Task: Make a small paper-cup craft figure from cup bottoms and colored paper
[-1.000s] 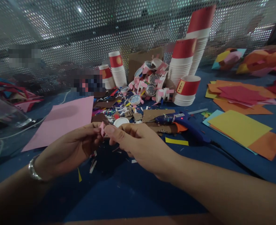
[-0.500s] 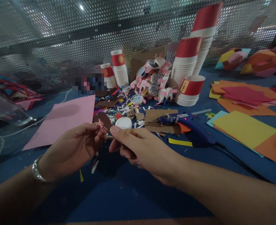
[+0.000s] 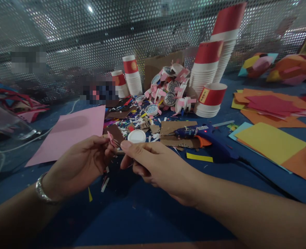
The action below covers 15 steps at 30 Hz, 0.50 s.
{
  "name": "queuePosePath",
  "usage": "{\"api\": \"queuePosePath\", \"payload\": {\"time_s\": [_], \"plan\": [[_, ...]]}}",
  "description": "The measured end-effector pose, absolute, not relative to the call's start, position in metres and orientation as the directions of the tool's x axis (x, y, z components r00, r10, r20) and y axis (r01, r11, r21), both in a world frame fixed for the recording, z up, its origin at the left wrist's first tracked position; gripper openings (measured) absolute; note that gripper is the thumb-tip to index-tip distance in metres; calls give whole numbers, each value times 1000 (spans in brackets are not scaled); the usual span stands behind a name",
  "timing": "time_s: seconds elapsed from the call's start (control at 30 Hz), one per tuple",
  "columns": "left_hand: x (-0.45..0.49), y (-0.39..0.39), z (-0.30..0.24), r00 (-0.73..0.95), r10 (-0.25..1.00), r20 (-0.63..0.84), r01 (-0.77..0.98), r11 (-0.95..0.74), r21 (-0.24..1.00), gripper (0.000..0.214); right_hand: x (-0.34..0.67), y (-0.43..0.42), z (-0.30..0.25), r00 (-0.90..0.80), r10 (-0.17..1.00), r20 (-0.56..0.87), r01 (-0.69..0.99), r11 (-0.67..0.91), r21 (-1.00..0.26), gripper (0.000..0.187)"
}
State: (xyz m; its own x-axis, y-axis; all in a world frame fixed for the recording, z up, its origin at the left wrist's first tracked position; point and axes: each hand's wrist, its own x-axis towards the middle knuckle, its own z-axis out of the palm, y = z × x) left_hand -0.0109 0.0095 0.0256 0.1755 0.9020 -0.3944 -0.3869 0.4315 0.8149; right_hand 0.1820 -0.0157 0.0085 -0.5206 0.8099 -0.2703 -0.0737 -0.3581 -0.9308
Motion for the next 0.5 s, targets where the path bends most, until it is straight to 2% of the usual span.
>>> {"api": "queuePosePath", "payload": {"time_s": [0.5], "plan": [[-8, 10, 24, 188, 936, -297, -361, 347, 866, 31, 181, -15, 9, -512, 813, -277, -73, -363, -929, 46]]}}
